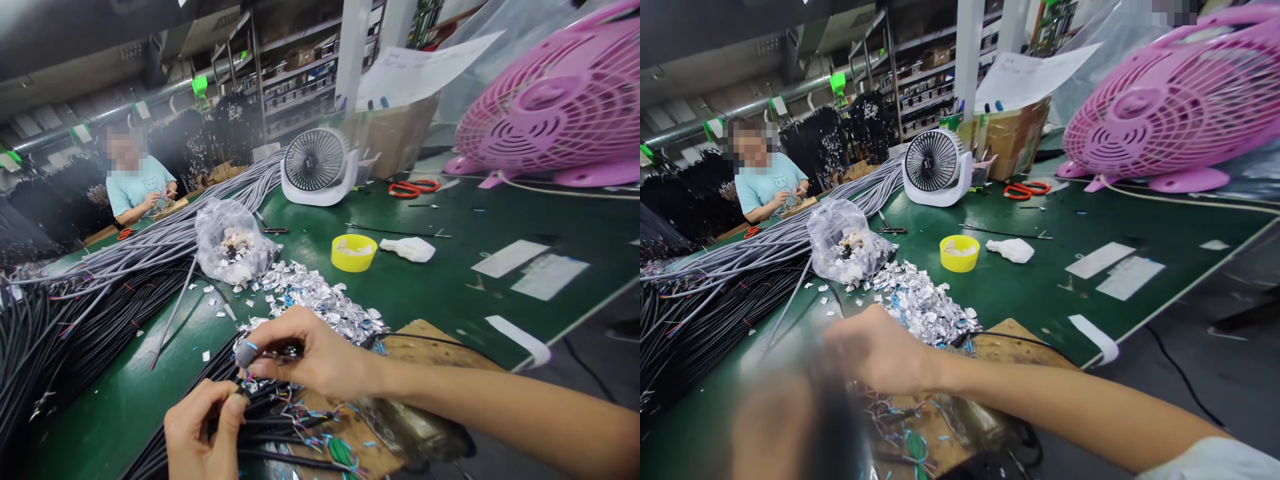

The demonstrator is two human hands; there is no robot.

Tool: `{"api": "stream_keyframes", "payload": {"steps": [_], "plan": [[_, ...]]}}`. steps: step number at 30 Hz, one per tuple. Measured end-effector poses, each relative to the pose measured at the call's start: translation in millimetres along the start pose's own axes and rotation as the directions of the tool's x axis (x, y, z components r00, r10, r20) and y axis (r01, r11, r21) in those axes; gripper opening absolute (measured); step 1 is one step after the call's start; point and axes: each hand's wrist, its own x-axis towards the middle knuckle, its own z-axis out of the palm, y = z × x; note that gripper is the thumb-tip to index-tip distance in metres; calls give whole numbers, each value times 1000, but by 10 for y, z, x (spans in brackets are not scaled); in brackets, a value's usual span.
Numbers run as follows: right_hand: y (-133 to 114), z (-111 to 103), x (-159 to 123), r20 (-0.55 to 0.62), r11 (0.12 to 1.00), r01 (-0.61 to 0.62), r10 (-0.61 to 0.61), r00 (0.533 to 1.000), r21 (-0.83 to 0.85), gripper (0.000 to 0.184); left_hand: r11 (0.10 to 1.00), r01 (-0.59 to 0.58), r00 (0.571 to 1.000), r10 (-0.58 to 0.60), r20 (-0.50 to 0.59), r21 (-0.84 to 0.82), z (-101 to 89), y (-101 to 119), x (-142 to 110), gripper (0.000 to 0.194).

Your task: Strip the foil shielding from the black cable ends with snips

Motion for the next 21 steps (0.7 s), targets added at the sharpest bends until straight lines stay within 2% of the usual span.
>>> {"api": "stream_keyframes", "payload": {"steps": [6, 13, 21], "plan": [[5, 7, -11, -21, 1000, 21, -21, 1000, -15, 18, 1000, 17, 1000, -17, -23, 19, 23, 31, -11, 20], [6, 28, -4, -40, 998, -39, 41, 998, 44, 21, 999, 45, 998, -45, -43, 8, 49, 49, -34, 17], [14, 1, -8, -4, 995, 88, -89, 996, -42, 17, 993, 120, 990, -120, -76, -6, 70, 38, -48, 22]]}}
